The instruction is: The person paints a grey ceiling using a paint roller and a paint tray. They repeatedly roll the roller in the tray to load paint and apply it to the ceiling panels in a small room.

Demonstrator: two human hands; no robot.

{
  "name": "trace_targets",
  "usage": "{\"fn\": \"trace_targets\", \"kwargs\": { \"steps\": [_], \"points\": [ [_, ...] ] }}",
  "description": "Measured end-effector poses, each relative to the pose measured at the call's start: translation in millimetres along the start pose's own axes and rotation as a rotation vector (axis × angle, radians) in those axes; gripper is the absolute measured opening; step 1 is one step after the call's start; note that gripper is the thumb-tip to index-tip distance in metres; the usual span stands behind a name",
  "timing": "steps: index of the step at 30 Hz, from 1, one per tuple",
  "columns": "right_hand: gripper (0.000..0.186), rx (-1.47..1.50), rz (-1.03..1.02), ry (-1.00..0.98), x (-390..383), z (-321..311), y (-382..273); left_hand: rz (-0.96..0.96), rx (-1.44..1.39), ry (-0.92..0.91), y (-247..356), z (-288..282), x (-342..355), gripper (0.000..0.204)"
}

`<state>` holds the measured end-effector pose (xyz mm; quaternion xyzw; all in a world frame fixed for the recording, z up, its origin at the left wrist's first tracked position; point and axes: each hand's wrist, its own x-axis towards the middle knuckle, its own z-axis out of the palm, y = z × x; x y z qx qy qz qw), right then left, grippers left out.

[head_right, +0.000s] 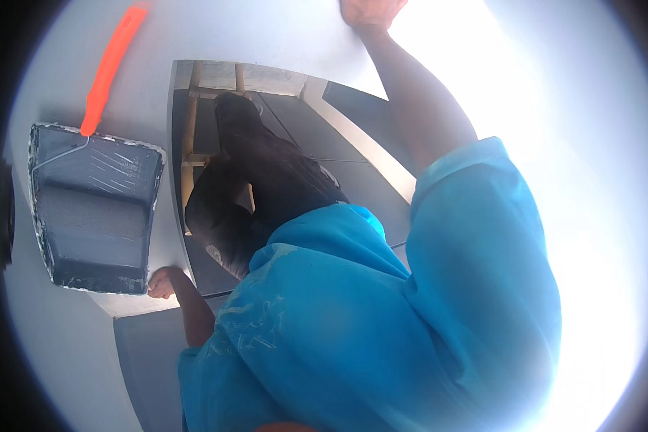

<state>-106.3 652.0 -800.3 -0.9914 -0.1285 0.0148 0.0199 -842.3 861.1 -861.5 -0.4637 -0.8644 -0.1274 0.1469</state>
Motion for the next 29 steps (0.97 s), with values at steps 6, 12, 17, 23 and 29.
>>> {"fn": "trace_targets", "kwargs": {
  "steps": [6,12,17,23,29],
  "points": [
    [0.073,0.009,-0.007,0.000,3,1,7,0.143,0.343,-0.080,-94,74,50,0.050],
    [0.070,-0.012,0.038,-0.022,0,-6,-1,0.015,0.305,-0.144,-76,58,32,0.055],
    [0.067,0.058,0.033,-0.020,-5,-10,-6,-0.073,0.128,-0.116,-30,15,20,0.055],
    [0.064,0.089,-0.020,0.013,-4,-6,5,-0.177,0.004,-0.092,21,-22,0,0.052],
    [0.064,0.085,-0.009,-0.015,-5,-5,5,-0.252,-0.185,-0.234,38,-46,-4,0.061]
  ]
}}
